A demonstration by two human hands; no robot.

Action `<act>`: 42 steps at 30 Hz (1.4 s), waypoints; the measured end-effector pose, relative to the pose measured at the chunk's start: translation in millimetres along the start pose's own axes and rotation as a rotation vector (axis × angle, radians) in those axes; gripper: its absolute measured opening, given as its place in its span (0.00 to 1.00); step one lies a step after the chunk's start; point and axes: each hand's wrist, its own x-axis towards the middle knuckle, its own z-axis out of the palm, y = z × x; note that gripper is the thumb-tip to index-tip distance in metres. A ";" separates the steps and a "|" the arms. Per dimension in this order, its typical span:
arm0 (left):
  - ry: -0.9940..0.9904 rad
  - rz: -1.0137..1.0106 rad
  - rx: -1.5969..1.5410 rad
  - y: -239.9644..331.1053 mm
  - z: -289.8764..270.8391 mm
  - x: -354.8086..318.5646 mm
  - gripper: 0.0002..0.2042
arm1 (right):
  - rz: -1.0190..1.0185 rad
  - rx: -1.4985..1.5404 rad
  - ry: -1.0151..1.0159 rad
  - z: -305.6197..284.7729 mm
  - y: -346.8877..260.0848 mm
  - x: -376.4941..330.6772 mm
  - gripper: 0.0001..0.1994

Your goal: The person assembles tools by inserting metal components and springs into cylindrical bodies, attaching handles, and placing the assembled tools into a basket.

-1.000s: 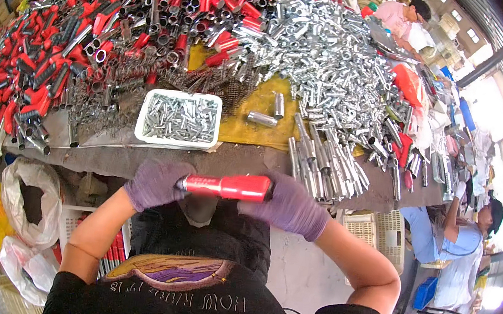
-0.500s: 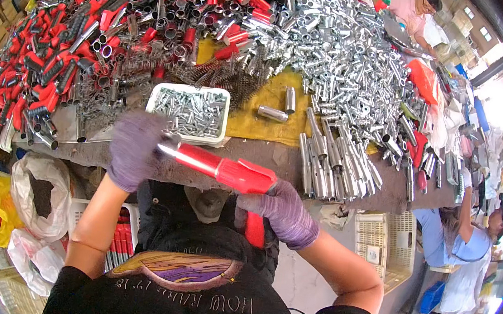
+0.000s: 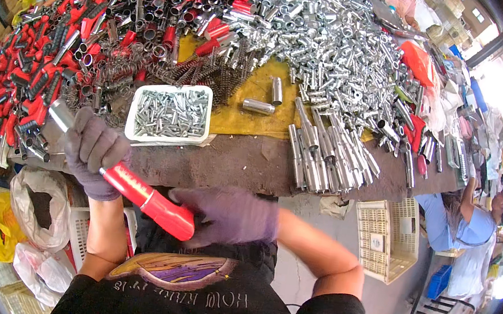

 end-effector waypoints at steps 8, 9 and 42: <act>0.079 -0.254 0.384 -34.1 -40.4 -63.2 0.17 | 1.003 -1.099 1.009 -228.3 108.4 -96.1 0.24; 0.203 -0.387 0.491 -41.7 -34.2 -66.9 0.16 | 1.072 -1.096 1.011 -238.9 127.7 -101.1 0.22; 0.094 -0.935 1.291 -78.7 -41.4 -51.7 0.21 | 0.436 -1.835 0.469 -362.2 149.0 -19.3 0.18</act>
